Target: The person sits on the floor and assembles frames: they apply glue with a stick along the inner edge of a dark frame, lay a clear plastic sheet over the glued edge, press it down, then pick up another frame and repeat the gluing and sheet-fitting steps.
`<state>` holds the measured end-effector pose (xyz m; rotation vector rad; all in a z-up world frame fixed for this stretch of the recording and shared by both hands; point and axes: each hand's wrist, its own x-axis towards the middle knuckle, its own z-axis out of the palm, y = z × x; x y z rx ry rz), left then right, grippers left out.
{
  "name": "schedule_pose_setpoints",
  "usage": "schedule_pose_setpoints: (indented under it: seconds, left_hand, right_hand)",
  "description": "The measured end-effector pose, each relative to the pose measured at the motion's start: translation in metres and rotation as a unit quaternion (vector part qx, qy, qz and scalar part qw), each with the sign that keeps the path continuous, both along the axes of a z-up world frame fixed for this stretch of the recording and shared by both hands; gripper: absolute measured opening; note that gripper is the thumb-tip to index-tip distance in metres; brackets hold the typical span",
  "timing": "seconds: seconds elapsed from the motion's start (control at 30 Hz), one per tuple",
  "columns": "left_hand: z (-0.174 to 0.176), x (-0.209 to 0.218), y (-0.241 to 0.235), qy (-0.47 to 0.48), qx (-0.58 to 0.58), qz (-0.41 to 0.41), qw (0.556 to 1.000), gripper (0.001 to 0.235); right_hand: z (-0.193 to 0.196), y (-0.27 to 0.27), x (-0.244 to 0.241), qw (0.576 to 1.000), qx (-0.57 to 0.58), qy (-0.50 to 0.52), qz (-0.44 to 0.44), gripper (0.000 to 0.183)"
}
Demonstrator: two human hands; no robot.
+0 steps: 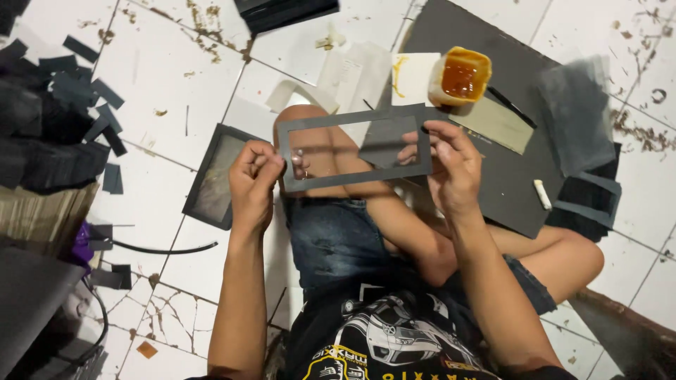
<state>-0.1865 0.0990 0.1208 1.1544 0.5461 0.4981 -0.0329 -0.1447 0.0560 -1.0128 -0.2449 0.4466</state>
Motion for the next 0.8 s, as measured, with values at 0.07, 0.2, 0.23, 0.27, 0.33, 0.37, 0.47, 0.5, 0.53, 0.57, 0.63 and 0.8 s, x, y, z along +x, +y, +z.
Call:
schedule_pose_setpoints:
  seconds: [0.07,0.2,0.23,0.27,0.33,0.37,0.47,0.5,0.53,0.57,0.63,0.8]
  left_hand:
    - [0.002,-0.010,0.012,0.088,0.017,0.041,0.995,0.018]
    - [-0.014,-0.055,0.055,0.109,0.030,0.023,0.993,0.052]
    - [-0.019,-0.068,0.067,0.160,0.029,0.009,0.987,0.040]
    - [-0.024,-0.082,0.077,0.211,0.026,-0.005,0.977,0.028]
    - [-0.044,-0.113,0.092,0.242,0.008,0.020,0.970,0.023]
    - [-0.054,-0.128,0.098,0.267,-0.008,0.030,0.963,0.019]
    - [-0.060,-0.152,0.103,0.323,-0.022,0.042,0.945,0.012]
    - [-0.072,-0.161,0.101,0.325,-0.026,0.051,0.944,0.012]
    - [-0.084,-0.168,0.100,0.331,-0.028,0.071,0.940,0.013]
    - [-0.096,-0.175,0.099,0.338,-0.031,0.091,0.936,0.015]
    - [-0.110,-0.181,0.094,0.334,-0.028,0.127,0.934,0.020]
    - [-0.137,-0.187,0.081,0.344,0.007,0.207,0.916,0.027]
  right_hand:
    - [-0.008,0.025,0.002,0.996,-0.079,-0.049,0.016,0.042]
    - [0.010,0.087,-0.004,0.984,-0.146,-0.055,0.082,0.057]
    - [0.013,0.102,-0.007,0.976,-0.178,-0.063,0.107,0.055]
    - [0.015,0.118,-0.010,0.966,-0.210,-0.071,0.132,0.053]
    - [0.015,0.152,-0.016,0.951,-0.240,-0.091,0.172,0.036]
    - [0.016,0.168,-0.019,0.936,-0.270,-0.114,0.196,0.020]
    - [-0.012,0.209,-0.022,0.889,-0.333,-0.231,0.214,0.021]
    - [-0.004,0.219,-0.023,0.887,-0.331,-0.233,0.224,0.021]
    - [0.004,0.230,-0.024,0.818,-0.441,-0.248,0.273,0.025]
    - [0.013,0.241,-0.025,0.734,-0.542,-0.261,0.316,0.029]
    - [-0.023,0.258,-0.027,0.767,-0.477,-0.286,0.319,0.032]
    - [-0.058,0.283,-0.030,0.777,-0.410,-0.329,0.347,0.033]
